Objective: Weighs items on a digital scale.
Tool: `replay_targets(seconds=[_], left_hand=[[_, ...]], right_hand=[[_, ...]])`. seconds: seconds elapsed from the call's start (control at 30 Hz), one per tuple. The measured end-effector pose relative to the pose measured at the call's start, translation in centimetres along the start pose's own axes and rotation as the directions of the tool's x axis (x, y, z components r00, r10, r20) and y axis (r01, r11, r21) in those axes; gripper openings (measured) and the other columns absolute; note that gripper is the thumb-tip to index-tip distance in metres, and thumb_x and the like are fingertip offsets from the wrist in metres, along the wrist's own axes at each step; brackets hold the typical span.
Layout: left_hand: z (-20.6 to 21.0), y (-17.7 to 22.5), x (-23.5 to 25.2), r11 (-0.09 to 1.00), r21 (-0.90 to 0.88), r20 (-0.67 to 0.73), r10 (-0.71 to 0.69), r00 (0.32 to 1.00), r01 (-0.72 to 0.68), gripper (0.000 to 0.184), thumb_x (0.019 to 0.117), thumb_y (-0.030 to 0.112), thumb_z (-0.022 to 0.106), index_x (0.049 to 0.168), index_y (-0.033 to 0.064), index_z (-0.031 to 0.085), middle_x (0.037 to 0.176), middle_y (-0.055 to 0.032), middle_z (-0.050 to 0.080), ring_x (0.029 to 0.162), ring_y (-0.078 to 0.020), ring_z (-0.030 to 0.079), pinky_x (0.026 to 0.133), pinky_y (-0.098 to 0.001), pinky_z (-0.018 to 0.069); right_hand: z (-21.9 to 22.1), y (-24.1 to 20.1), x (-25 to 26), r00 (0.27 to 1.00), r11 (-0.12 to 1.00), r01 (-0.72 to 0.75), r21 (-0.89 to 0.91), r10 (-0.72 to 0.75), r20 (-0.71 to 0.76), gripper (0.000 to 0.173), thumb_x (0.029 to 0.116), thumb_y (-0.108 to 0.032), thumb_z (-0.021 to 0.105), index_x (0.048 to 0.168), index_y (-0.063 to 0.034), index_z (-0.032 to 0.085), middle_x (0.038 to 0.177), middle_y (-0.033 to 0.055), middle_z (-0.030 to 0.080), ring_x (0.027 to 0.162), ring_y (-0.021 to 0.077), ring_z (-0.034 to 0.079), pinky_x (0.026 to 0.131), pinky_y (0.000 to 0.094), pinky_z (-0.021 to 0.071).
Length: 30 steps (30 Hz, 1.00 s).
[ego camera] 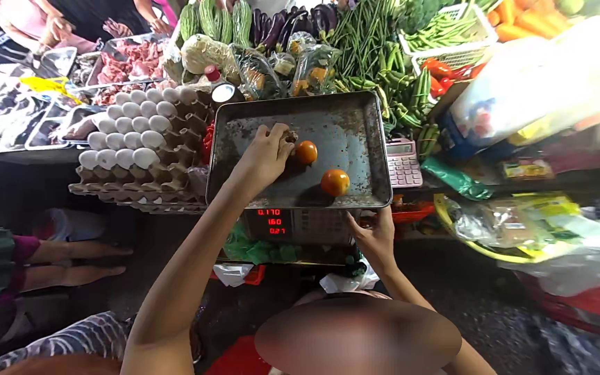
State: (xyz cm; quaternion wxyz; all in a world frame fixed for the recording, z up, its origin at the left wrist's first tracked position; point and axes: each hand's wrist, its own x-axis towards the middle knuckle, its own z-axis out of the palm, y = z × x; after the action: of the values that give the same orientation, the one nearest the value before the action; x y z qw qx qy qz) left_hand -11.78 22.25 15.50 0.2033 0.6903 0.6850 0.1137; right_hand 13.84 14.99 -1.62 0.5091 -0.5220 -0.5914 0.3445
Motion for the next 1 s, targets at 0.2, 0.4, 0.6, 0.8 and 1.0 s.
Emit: replay_targets(seconds=[0.2, 0.4, 0.6, 0.8, 1.0], left_hand=[[-1.0, -0.2, -0.5, 0.962, -0.264, -0.099, -0.102, 0.990, 0.073, 0.042, 0.1044, 0.021, 0.058, 0.140, 0.0039, 0.043, 0.116, -0.0174, 0.066, 0.090, -0.0226, 0.070, 0.081, -0.0413, 0.0582], [-1.0, -1.6, -1.1, 0.663, -0.737, -0.328, -0.179, 0.928, -0.132, 0.052, 0.1073, 0.024, 0.049, 0.154, 0.0119, 0.029, 0.127, -0.0145, 0.057, 0.105, -0.0201, 0.067, 0.084, -0.0377, 0.0602], [-1.9, -0.3, -2.6, 0.539, -0.806, -0.340, -0.085, 0.937, -0.243, 0.045, 0.1078, 0.015, 0.039, 0.153, 0.0150, 0.035, 0.121, -0.0124, 0.060, 0.097, -0.0207, 0.068, 0.079, -0.0365, 0.0610], [0.7, 1.1, -3.3, 0.960, -0.276, -0.300, -0.037, 0.953, -0.050, 0.048, 0.1081, 0.021, 0.048, 0.153, 0.0116, 0.038, 0.131, -0.0181, 0.060, 0.103, -0.0240, 0.068, 0.086, -0.0406, 0.0582], [4.8, 2.8, -4.3, 0.999, 0.017, -0.344, -0.025, 0.939, 0.033, 0.044, 0.1090, 0.018, 0.043, 0.152, 0.0081, 0.042, 0.142, -0.0238, 0.051, 0.115, -0.0429, 0.062, 0.089, -0.0578, 0.0552]], right_hand=[[0.8, -0.7, -1.3, 0.996, 0.981, 0.082, -0.176, -0.077, 0.035, 0.093, 0.0777, -0.046, 0.085, 0.141, 0.0092, 0.044, 0.136, 0.0285, 0.053, 0.125, 0.0316, 0.056, 0.104, 0.0424, 0.0515], [2.9, -1.0, -1.9, 1.000, 0.938, 0.024, -0.346, -0.020, 0.016, 0.125, 0.0616, -0.067, 0.084, 0.146, 0.0119, 0.036, 0.144, 0.0357, 0.044, 0.138, 0.0450, 0.044, 0.116, 0.0549, 0.0370], [0.7, 0.5, -1.8, 0.984, 0.929, 0.145, -0.339, -0.099, 0.148, 0.116, 0.0704, -0.063, 0.082, 0.146, 0.0141, 0.038, 0.147, 0.0387, 0.042, 0.139, 0.0466, 0.044, 0.116, 0.0519, 0.0390], [-4.6, 2.6, 0.5, 0.979, 0.991, 0.094, -0.095, -0.075, 0.192, 0.065, 0.0992, -0.042, 0.064, 0.140, 0.0059, 0.051, 0.133, 0.0211, 0.060, 0.122, 0.0216, 0.062, 0.102, 0.0366, 0.0554], [-9.9, 9.1, 7.8, 0.995, 0.893, -0.052, -0.448, 0.082, 0.049, 0.037, 0.1002, -0.019, 0.058, 0.128, 0.0045, 0.063, 0.123, 0.0247, 0.065, 0.112, 0.0338, 0.066, 0.097, 0.0484, 0.0552]])
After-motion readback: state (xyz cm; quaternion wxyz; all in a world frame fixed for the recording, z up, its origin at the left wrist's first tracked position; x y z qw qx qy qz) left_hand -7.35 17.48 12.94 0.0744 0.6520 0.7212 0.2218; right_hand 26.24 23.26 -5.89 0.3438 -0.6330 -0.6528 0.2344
